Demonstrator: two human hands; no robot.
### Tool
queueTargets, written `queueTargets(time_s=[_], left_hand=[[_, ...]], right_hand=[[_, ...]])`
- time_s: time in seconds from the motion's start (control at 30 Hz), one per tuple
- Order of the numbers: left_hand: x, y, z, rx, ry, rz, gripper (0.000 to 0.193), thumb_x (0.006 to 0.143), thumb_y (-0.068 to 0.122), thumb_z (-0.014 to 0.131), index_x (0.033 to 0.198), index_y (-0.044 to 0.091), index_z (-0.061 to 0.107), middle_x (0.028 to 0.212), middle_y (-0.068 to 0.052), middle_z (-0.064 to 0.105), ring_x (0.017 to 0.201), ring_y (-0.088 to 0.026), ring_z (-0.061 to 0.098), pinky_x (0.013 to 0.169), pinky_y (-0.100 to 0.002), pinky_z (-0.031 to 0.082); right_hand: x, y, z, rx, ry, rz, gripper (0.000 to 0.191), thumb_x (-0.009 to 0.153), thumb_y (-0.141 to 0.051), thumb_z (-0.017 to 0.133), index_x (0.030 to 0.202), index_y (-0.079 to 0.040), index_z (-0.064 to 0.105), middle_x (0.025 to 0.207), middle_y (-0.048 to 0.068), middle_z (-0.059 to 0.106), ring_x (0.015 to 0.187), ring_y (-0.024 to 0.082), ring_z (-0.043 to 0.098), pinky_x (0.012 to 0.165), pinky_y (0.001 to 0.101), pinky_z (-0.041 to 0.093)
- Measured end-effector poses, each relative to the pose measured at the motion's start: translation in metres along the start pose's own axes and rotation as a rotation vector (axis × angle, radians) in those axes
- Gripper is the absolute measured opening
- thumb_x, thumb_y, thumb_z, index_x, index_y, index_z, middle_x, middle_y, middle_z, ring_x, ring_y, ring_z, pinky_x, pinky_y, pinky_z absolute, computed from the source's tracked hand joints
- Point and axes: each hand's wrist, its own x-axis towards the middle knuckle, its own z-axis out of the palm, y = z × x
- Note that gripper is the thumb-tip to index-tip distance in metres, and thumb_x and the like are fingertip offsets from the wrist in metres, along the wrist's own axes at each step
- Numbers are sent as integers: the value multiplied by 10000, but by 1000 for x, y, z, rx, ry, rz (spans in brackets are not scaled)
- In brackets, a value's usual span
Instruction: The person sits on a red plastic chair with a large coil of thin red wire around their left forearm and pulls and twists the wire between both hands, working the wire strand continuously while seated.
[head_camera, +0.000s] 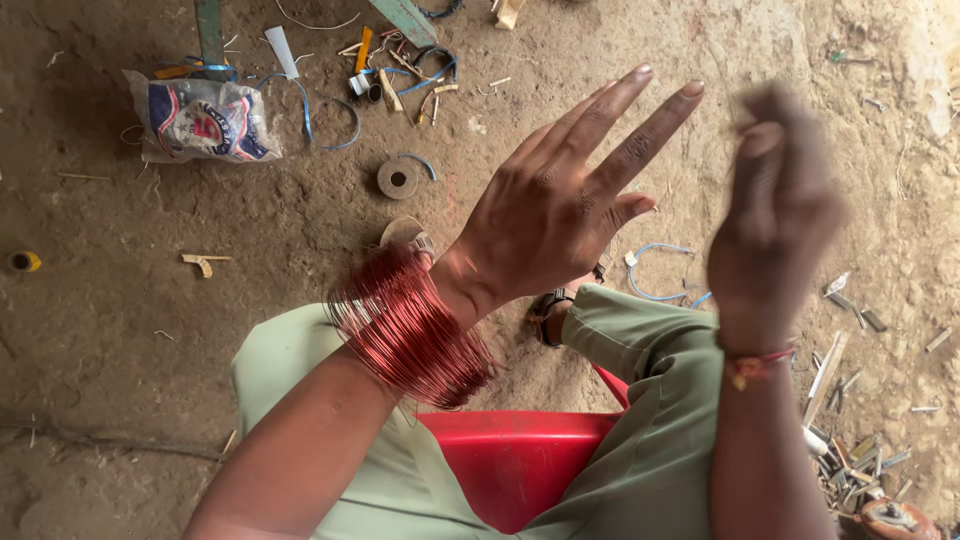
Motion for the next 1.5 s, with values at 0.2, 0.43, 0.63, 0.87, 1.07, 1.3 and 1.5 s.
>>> queueTargets(time_s=[0.2, 0.43, 0.63, 0.87, 1.07, 1.3, 1.5], left_hand=[[-2, -7, 4, 65, 16, -19, 680, 1109, 235, 636, 1648, 235, 219, 1651, -130, 380, 1474, -317, 506, 1267, -387, 447], [1, 0, -1, 7, 1, -32, 742, 1014, 309, 710, 1609, 188, 284, 1604, -187, 430, 1436, -406, 536, 1229, -474, 476], [3, 1, -5, 31, 12, -23, 728, 1081, 344, 729, 1612, 215, 247, 1608, -145, 393, 1439, -372, 512, 1210, -427, 465], [2, 0, -6, -2, -9, -12, 786, 1009, 413, 736, 1610, 202, 276, 1620, -181, 405, 1461, -413, 518, 1226, -474, 460], [-1, -4, 0, 19, 22, -13, 705, 1113, 349, 681, 1633, 238, 219, 1636, -129, 389, 1443, -321, 485, 1226, -389, 424], [-3, -4, -3, 8, 13, -9, 769, 1061, 323, 734, 1622, 218, 217, 1617, -169, 381, 1449, -378, 479, 1240, -426, 430], [3, -1, -4, -4, 1, -5, 801, 1030, 360, 749, 1615, 206, 224, 1603, -186, 373, 1433, -402, 493, 1236, -464, 433]], right_hand=[[-18, -33, 5, 361, -298, 103, 418, 1119, -314, 551, 1278, 56, 661, 1127, 166, 754, 1018, 219, 761, 905, 350, 634], [-2, -36, -3, 563, -144, 184, 361, 1217, -194, 458, 1285, 106, 648, 1189, 198, 720, 1054, 243, 743, 992, 365, 639], [-9, -42, -3, 695, -134, 136, 441, 1186, -309, 429, 1261, 75, 632, 1146, 166, 731, 1064, 233, 761, 992, 352, 653], [-2, -41, 3, 259, -172, 40, 450, 1151, -260, 466, 1354, 130, 561, 1263, 251, 671, 1131, 286, 702, 900, 376, 604], [-12, -47, 4, 508, -222, 177, 326, 1122, -154, 504, 1384, 25, 581, 1280, 146, 705, 1139, 194, 741, 944, 304, 630], [-13, -39, 3, 334, -142, 163, 295, 1129, -24, 625, 1412, 55, 599, 1252, 173, 744, 1121, 218, 764, 964, 321, 649], [-12, -31, 4, 194, -98, 80, 293, 1167, -97, 573, 1433, 25, 571, 1387, 182, 682, 1267, 255, 711, 1039, 366, 609]])
